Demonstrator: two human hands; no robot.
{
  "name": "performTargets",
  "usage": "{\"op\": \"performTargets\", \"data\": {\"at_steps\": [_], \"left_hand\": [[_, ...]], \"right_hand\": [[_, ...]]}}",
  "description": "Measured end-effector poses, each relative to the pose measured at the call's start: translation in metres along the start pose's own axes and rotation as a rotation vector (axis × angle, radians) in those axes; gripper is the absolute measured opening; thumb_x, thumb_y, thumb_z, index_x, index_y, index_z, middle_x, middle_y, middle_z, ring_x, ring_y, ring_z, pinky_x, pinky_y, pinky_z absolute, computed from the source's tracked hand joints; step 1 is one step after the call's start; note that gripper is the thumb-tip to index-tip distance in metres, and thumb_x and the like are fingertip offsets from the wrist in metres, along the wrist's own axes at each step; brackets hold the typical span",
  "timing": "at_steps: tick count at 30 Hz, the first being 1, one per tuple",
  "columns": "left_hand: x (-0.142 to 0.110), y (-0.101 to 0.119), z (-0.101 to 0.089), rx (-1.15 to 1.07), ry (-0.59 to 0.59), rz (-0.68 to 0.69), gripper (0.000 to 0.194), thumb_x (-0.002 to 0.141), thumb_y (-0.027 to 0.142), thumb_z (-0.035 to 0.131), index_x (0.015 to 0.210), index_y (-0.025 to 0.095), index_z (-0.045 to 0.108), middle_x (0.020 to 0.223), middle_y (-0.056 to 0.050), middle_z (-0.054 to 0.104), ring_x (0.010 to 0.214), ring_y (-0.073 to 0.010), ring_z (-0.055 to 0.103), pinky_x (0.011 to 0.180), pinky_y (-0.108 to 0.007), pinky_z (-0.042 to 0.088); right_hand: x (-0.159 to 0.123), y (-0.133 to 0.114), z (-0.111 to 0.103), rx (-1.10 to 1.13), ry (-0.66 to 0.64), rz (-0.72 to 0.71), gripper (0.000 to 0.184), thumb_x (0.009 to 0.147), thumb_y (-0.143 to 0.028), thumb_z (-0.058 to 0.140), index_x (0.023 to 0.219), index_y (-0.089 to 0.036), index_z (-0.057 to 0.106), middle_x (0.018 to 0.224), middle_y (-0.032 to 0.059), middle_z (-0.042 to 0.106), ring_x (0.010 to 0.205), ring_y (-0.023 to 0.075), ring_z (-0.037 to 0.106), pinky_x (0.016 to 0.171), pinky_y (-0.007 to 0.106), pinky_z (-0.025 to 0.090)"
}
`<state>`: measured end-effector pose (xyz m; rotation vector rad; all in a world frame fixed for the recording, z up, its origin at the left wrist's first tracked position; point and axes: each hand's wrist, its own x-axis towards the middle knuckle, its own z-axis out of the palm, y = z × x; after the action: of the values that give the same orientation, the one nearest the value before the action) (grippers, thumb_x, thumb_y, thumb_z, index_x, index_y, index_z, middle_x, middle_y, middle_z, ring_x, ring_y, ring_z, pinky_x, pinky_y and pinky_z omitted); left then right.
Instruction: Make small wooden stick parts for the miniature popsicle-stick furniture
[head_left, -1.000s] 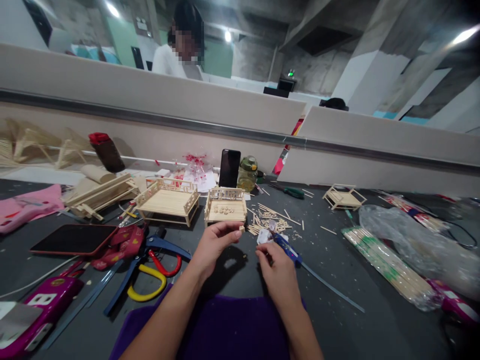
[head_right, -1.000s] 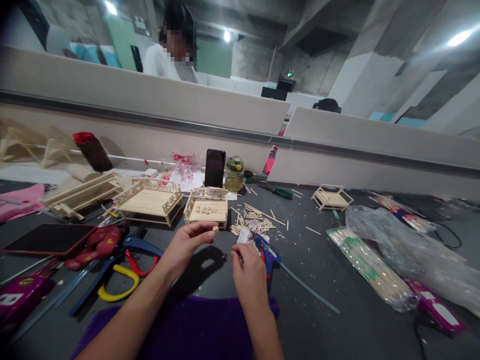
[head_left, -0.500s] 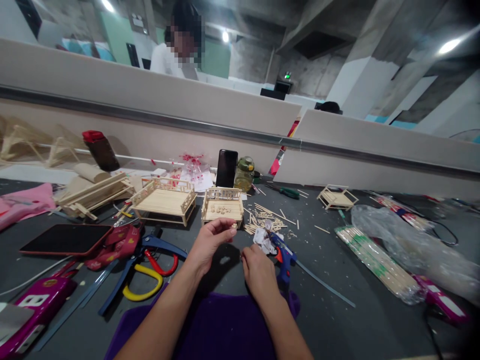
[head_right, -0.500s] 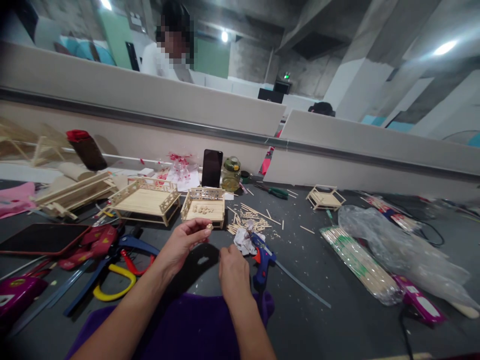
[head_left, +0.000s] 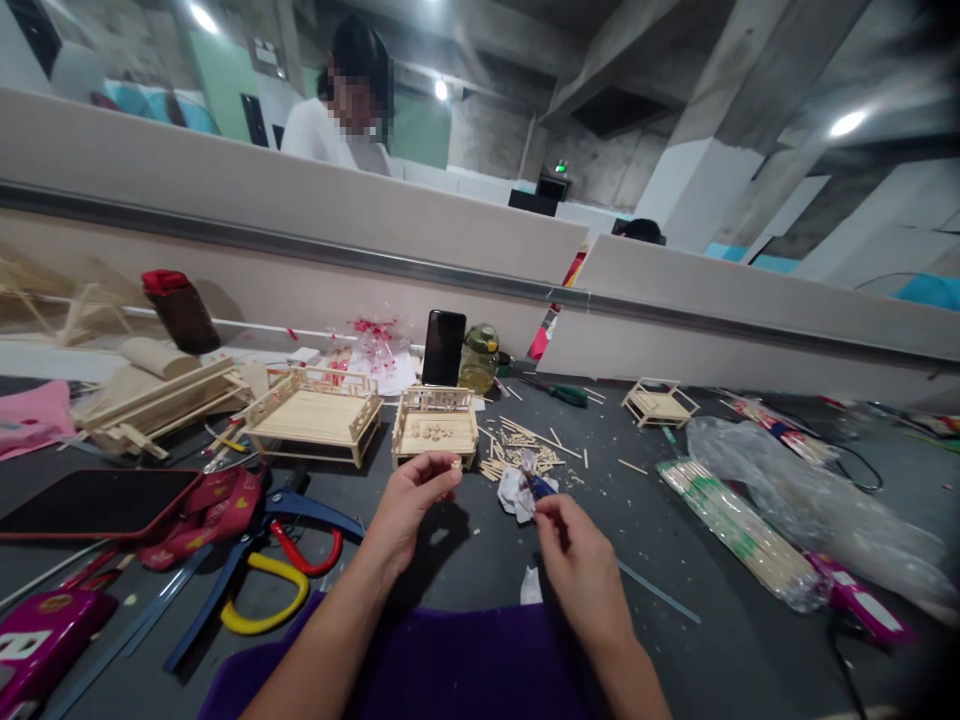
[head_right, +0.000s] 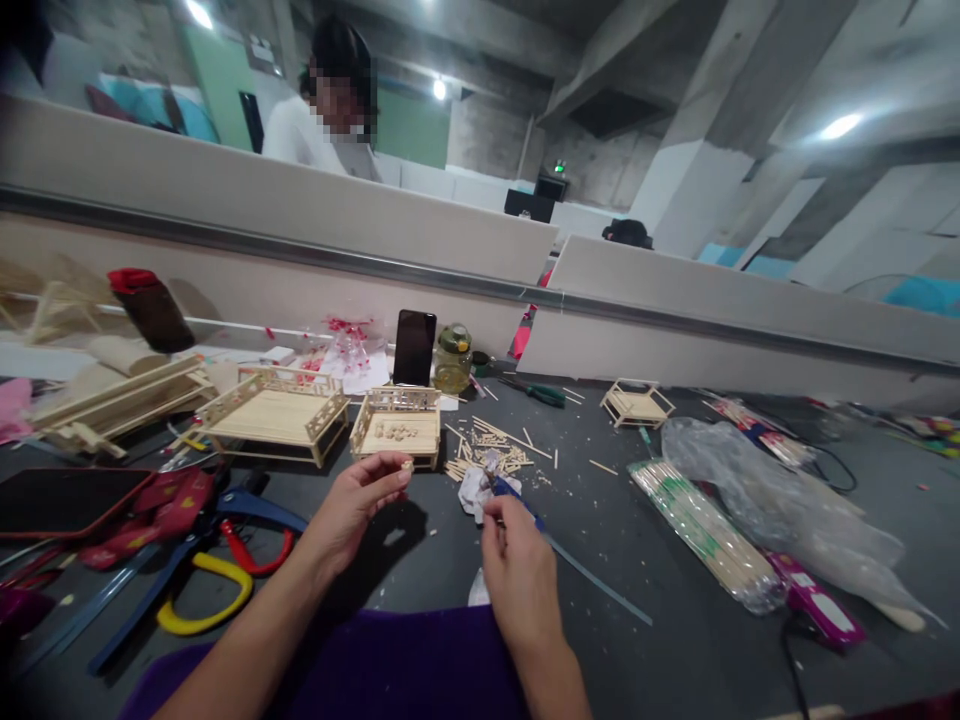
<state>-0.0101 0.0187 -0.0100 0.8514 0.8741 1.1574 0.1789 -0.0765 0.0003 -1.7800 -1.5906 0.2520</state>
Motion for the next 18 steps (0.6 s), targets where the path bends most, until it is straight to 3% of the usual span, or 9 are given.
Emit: {"op": "performTargets", "data": {"at_steps": [5, 7, 9, 11, 15, 18], "left_hand": [[0.0, -0.003, 0.002, 0.03, -0.024, -0.013, 0.035, 0.062, 0.028, 0.081, 0.093, 0.014, 0.069, 0.078, 0.0, 0.062, 0.066, -0.0102, 0.055, 0.064, -0.023, 0.046], [0.001, -0.004, 0.003, 0.041, -0.01, 0.012, 0.057, 0.062, 0.026, 0.081, 0.114, 0.017, 0.061, 0.076, 0.001, 0.063, 0.066, -0.0113, 0.056, 0.064, -0.023, 0.045], [0.002, -0.004, 0.004, 0.073, 0.015, 0.064, 0.086, 0.061, 0.023, 0.082, 0.137, 0.019, 0.042, 0.073, 0.004, 0.063, 0.066, -0.0122, 0.057, 0.064, -0.023, 0.045], [0.001, -0.004, 0.004, 0.136, 0.028, 0.129, 0.102, 0.061, 0.021, 0.081, 0.146, 0.02, 0.024, 0.072, 0.004, 0.064, 0.064, -0.0125, 0.057, 0.064, -0.024, 0.045], [0.0, -0.003, 0.006, 0.225, 0.007, 0.201, 0.095, 0.068, 0.022, 0.077, 0.146, 0.021, 0.025, 0.077, 0.002, 0.065, 0.068, -0.0138, 0.057, 0.066, -0.025, 0.045], [-0.001, -0.001, 0.006, 0.195, 0.006, 0.159, 0.09, 0.068, 0.022, 0.078, 0.144, 0.02, 0.03, 0.079, 0.0, 0.065, 0.07, -0.0142, 0.057, 0.068, -0.026, 0.045]], "right_hand": [[0.008, 0.011, -0.032, 0.07, 0.036, 0.113, 0.029, 0.092, -0.047, 0.046, 0.087, -0.024, 0.062, 0.065, -0.003, 0.062, 0.057, 0.0136, 0.057, 0.056, 0.02, 0.042], [0.01, 0.016, -0.041, 0.053, 0.055, 0.128, 0.032, 0.091, -0.05, 0.047, 0.083, -0.024, 0.063, 0.062, -0.0033, 0.061, 0.056, 0.0134, 0.057, 0.055, 0.02, 0.042], [0.01, 0.021, -0.047, 0.026, 0.083, 0.127, 0.034, 0.091, -0.051, 0.048, 0.08, -0.023, 0.063, 0.061, -0.0033, 0.061, 0.055, 0.0132, 0.057, 0.054, 0.019, 0.042], [0.01, 0.028, -0.051, 0.003, 0.11, 0.13, 0.033, 0.09, -0.051, 0.048, 0.08, -0.024, 0.063, 0.06, -0.0031, 0.061, 0.055, 0.0134, 0.059, 0.053, 0.019, 0.042], [0.012, 0.039, -0.055, -0.028, 0.126, 0.134, 0.032, 0.09, -0.051, 0.049, 0.081, -0.024, 0.065, 0.063, -0.0019, 0.064, 0.059, 0.0146, 0.062, 0.054, 0.019, 0.045], [0.016, 0.046, -0.056, -0.053, 0.108, 0.113, 0.032, 0.09, -0.051, 0.049, 0.081, -0.024, 0.066, 0.063, -0.0015, 0.064, 0.056, 0.0144, 0.061, 0.053, 0.019, 0.045]]}}
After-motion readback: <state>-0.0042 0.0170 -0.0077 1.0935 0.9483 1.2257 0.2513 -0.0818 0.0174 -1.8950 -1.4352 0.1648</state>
